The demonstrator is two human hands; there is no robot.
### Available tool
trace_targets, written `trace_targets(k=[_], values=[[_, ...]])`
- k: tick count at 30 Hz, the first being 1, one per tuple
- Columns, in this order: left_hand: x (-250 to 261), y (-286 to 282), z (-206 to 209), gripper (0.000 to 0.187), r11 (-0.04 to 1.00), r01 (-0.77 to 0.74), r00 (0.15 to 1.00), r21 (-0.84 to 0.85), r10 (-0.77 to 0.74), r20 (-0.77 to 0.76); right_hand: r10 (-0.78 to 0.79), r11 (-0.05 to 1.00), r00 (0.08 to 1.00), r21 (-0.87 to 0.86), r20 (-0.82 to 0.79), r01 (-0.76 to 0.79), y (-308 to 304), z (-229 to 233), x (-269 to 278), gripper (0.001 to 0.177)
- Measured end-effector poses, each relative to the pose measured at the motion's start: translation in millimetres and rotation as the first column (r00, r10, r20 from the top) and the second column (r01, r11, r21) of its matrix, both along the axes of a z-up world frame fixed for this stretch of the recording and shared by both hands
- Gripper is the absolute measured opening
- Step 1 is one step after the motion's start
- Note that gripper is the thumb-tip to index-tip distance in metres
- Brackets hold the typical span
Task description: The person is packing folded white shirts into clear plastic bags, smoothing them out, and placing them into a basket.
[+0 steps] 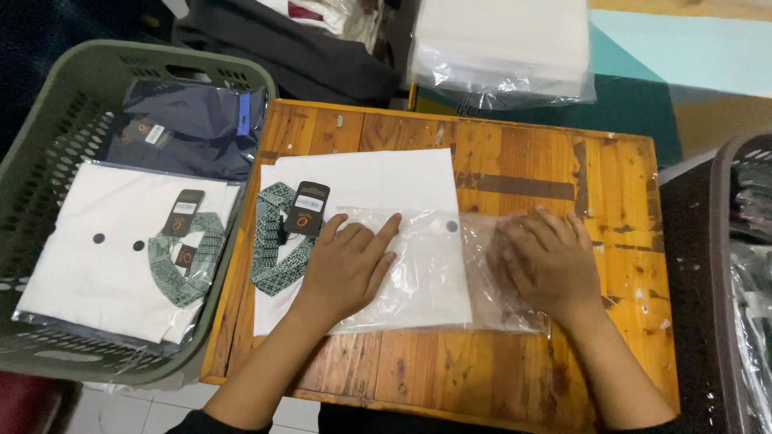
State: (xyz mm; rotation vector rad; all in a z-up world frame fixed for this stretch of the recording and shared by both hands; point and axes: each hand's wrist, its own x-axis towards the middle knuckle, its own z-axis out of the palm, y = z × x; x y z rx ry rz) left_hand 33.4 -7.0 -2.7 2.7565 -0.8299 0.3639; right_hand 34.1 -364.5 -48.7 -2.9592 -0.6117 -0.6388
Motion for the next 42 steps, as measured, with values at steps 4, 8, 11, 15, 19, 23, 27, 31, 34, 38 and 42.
trace_targets(k=[4,8,11,15,19,23,27,31,34,38,42], values=[[19.7,-3.5,-4.2,0.039,0.987,-0.054,0.943,0.152,0.100,-0.316,0.033,0.999,0.997,0.001,-0.076,-0.033,2.4,3.0,3.8,0.033],[44.0,-12.1,-3.7,0.015,0.981,-0.117,0.955,0.155,0.153,-0.253,-0.149,0.983,0.927,-0.151,-0.344,0.102,-4.6,6.2,16.9,0.027],[50.9,-20.7,4.9,0.041,0.969,-0.159,0.936,0.188,0.209,-0.283,-0.222,0.965,0.883,-0.219,-0.413,0.141,-0.8,8.0,37.3,0.036],[50.9,-15.6,25.2,0.057,0.970,-0.107,0.862,0.217,0.199,-0.466,-0.223,0.972,0.776,-0.191,-0.591,0.134,14.3,43.4,44.7,0.075],[44.9,-8.0,18.4,0.035,0.992,-0.073,0.846,0.107,0.119,-0.520,-0.199,0.968,0.774,-0.244,-0.601,0.059,10.1,37.3,39.3,0.041],[28.1,8.6,-14.5,0.003,0.959,0.033,0.968,-0.281,-0.101,-0.231,-0.030,0.996,0.941,-0.086,-0.338,0.001,-20.1,-11.8,19.3,0.010],[3.9,26.3,-39.7,0.014,0.955,0.208,0.976,-0.210,-0.189,0.106,0.133,0.990,0.987,-0.043,-0.090,-0.137,-47.6,-48.9,-11.8,0.017],[-12.1,28.6,-30.5,0.013,0.925,0.367,0.913,-0.102,-0.337,0.229,0.180,0.979,0.968,-0.063,-0.177,-0.194,-40.9,-26.5,-35.2,0.017],[-14.3,40.8,-31.8,0.033,0.916,0.402,0.906,-0.014,-0.395,0.151,0.267,0.962,0.922,0.018,-0.281,-0.273,-37.1,6.2,-45.2,0.040],[-35.5,59.8,0.2,0.062,0.919,0.353,0.904,-0.175,-0.383,-0.190,0.399,0.913,0.857,0.053,-0.325,-0.405,-34.6,30.4,-66.9,0.113],[-78.6,61.7,18.9,0.113,0.965,0.246,0.894,-0.092,-0.263,-0.362,0.425,0.899,0.852,0.035,-0.306,-0.436,-24.5,21.8,-98.7,0.119]])
